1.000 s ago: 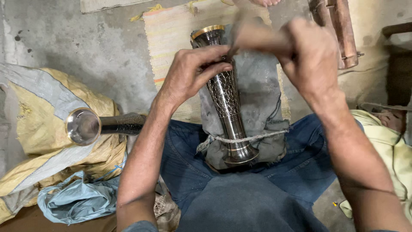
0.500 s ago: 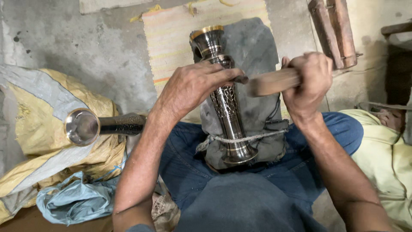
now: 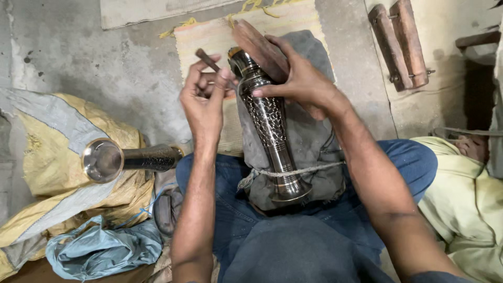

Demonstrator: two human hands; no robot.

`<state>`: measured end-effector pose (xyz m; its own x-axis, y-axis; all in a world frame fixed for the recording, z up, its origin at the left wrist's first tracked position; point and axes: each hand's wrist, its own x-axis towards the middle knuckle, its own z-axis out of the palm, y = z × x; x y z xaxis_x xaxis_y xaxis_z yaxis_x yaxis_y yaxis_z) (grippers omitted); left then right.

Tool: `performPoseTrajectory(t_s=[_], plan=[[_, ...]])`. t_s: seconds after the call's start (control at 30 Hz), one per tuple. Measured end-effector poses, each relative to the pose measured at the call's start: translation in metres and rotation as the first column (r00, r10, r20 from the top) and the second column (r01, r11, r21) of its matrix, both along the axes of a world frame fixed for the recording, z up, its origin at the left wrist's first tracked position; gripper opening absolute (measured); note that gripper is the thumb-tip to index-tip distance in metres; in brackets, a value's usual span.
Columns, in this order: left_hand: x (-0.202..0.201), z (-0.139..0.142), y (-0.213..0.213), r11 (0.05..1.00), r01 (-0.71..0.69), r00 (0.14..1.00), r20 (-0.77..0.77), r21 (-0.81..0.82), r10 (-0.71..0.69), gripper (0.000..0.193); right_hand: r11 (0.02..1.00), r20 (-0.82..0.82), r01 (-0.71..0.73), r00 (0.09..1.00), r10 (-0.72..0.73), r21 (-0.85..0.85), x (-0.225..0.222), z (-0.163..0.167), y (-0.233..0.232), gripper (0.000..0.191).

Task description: The person sits on the floor and uses a chisel and wooden mallet to engrave a decorative pattern onto a metal vase. They repeatedly strike the chisel to create intricate designs on the vase's surface.

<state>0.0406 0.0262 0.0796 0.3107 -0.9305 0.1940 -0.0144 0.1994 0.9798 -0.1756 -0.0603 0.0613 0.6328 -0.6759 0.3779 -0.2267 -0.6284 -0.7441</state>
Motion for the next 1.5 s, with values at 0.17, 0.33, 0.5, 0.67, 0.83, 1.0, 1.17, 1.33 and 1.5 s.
performPoseTrajectory(t_s=[0.17,0.33,0.5,0.67,0.83,1.0,1.17,1.33,1.5], plan=[[-0.01,0.008,-0.002,0.983,0.182,0.972,0.156,-0.014,-0.178,0.036,0.719,-0.072,0.041,0.997,0.013,0.694,-0.014,-0.004,-0.013,0.111],[-0.023,0.028,-0.026,0.939,0.342,0.749,0.595,0.03,-0.292,0.04,0.752,-0.018,0.123,0.989,-0.146,0.648,-0.036,-0.005,0.007,0.086],[-0.025,0.047,-0.041,0.881,0.442,0.624,0.648,0.169,-0.438,0.043,0.902,-0.221,0.432,0.878,-0.424,-0.013,-0.066,-0.004,0.027,0.052],[-0.027,0.058,-0.043,0.826,0.558,0.524,0.738,0.079,-0.424,0.038,0.79,-0.055,0.538,0.816,-0.576,-0.294,-0.087,0.011,0.04,0.043],[-0.028,0.061,-0.047,0.806,0.569,0.48,0.731,0.163,-0.486,0.04,0.74,0.021,0.67,0.742,-0.67,-0.056,-0.093,0.007,0.044,0.031],[-0.03,0.054,-0.046,0.782,0.617,0.431,0.794,0.086,-0.428,0.035,0.718,0.015,0.607,0.767,-0.641,-0.342,-0.097,-0.012,0.039,0.021],[-0.026,0.046,-0.044,0.826,0.556,0.47,0.785,0.092,-0.404,0.038,0.793,-0.065,0.562,0.805,-0.59,-0.237,-0.1,-0.008,0.041,0.019],[-0.021,0.032,-0.037,0.885,0.458,0.582,0.724,0.084,-0.37,0.036,0.871,-0.082,0.481,0.869,-0.488,-0.099,-0.095,0.022,0.037,0.022],[-0.024,0.014,-0.028,0.951,0.301,0.733,0.622,0.067,-0.276,0.037,0.82,-0.203,0.364,0.85,-0.486,-0.441,-0.082,0.059,0.02,0.036]])
